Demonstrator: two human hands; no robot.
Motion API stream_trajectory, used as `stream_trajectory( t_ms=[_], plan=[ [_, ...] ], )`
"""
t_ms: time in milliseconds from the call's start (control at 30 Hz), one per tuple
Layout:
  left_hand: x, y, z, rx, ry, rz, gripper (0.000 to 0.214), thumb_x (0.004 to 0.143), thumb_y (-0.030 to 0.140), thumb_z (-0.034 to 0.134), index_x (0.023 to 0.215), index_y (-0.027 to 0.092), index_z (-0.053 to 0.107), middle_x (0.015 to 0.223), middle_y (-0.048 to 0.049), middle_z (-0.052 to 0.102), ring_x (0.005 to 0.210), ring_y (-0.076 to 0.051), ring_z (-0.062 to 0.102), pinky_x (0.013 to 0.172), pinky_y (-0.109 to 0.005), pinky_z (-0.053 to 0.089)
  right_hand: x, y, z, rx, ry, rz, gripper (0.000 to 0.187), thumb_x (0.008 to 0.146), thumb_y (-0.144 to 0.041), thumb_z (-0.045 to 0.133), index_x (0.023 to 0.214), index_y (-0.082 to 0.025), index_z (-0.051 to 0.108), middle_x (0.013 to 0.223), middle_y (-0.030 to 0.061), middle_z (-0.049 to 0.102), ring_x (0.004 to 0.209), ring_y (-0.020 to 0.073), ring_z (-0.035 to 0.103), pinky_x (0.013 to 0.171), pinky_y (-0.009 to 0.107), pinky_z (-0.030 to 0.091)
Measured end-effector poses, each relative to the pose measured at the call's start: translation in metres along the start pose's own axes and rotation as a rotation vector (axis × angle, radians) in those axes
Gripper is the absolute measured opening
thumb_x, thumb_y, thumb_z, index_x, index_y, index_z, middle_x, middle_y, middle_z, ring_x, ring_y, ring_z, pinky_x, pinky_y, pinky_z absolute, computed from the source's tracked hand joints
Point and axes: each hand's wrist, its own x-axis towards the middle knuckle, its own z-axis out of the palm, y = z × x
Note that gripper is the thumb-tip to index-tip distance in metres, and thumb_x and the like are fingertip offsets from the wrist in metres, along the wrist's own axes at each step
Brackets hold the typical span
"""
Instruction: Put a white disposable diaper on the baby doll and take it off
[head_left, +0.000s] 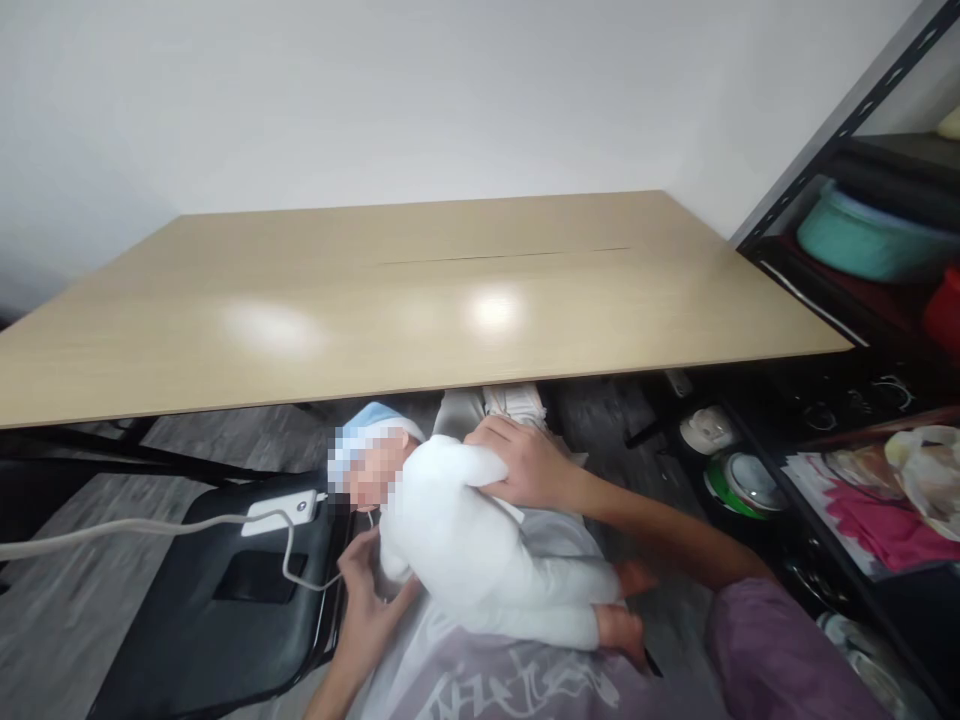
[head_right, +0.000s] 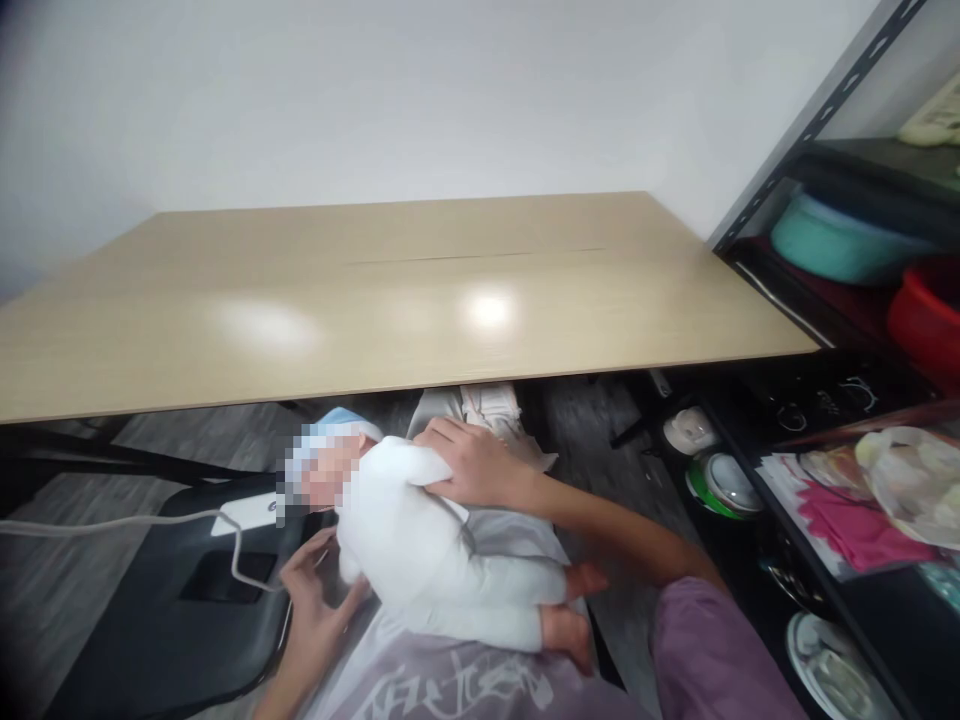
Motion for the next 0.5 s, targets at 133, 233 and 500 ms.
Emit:
stream_trajectory(
  t_ms=[133,233,500],
  plan=[
    [0.025,0.015,0.002,-0.080,-0.161,-0.124,0.085,0.079,0.061,0.087,0.144,0.025,0.045,0.146,-0.0174,0.061,0.137,-0.041,0.066,0.115,-0.063,0.055,-0.015,-0.020,-0.033,0.054,0.152,-0.006,0.037,0.098,-0.039,0.076,0.131,-0.025,0.066,0.126,0.0106,0.070,0.119,0.0291,0.068,0.102,0.041,0.057],
    [0.054,0.055,-0.001,-0.055,-0.214,0.009,0.079,0.085,0.057,0.082,0.147,0.022,0.047,0.151,-0.0209,0.063,0.141,-0.042,0.065,0.114,-0.058,0.057,-0.026,-0.027,-0.065,0.017,0.214,0.093,0.036,0.096,-0.032,0.075,0.131,-0.027,0.068,0.132,0.0101,0.072,0.120,0.0297,0.071,0.103,0.041,0.057],
    [0.171,0.151,0.003,0.236,-0.452,0.208,0.064,0.089,0.059,0.075,0.139,0.022,0.058,0.125,-0.0107,0.080,0.111,-0.037,0.078,0.088,-0.040,0.060,-0.020,0.017,-0.124,-0.210,0.185,0.531,0.025,0.100,-0.040,0.068,0.121,-0.027,0.069,0.102,0.0061,0.082,0.091,0.0306,0.076,0.072,0.033,0.047]
  ],
)
